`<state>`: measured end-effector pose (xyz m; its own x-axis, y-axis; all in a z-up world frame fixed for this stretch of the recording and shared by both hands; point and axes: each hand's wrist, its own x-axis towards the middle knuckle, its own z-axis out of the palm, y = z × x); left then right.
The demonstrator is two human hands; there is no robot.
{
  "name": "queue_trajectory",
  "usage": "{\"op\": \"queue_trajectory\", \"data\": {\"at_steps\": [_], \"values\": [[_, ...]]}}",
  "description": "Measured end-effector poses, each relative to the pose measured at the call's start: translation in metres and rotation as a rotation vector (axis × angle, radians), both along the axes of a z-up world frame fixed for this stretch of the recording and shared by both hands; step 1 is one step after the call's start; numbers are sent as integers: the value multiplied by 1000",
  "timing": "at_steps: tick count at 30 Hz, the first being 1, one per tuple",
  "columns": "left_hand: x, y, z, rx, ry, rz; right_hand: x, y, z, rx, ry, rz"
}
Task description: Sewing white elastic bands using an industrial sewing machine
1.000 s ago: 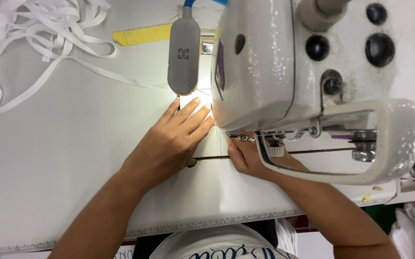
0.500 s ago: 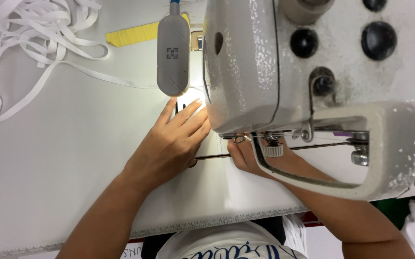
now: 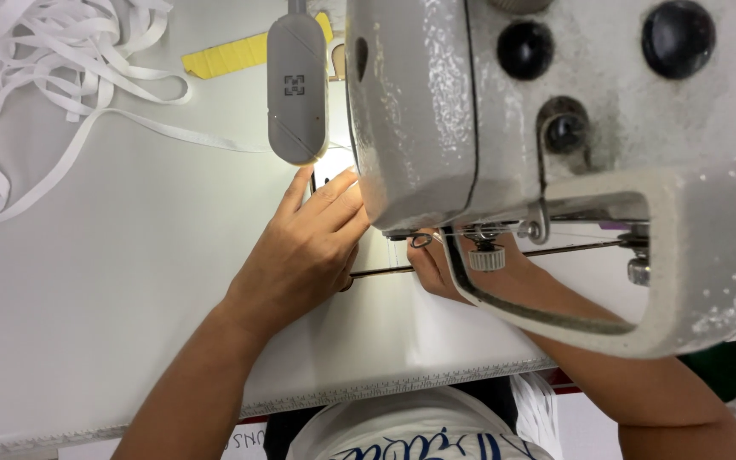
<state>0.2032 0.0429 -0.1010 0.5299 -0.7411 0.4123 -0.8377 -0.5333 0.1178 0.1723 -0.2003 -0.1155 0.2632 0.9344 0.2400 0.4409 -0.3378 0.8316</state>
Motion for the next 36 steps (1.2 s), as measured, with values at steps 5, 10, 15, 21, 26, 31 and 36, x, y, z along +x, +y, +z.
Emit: {"op": "queue_trajectory", "data": {"at_steps": [5, 10, 15, 21, 26, 31, 36], "values": [[-1, 0, -1, 20, -16, 10, -15, -23, -40, 306, 177, 24], [-2, 1, -1, 66, -42, 8, -8, 8, 15, 282, 102, -127], [-5, 0, -4, 104, -47, 21, -6, 11, 14, 304, 125, -113], [-9, -4, -6, 39, -7, 19, -6, -7, -9, -472, -458, -140], [-10, -7, -7, -2, 76, 22, -5, -6, -13, -311, -189, -205], [-9, -6, -11, 6, 56, 31, -7, -13, -18, -172, 56, -246], [-8, -6, -9, 16, 56, 37, -8, -13, -21, -30, 293, -268]]}}
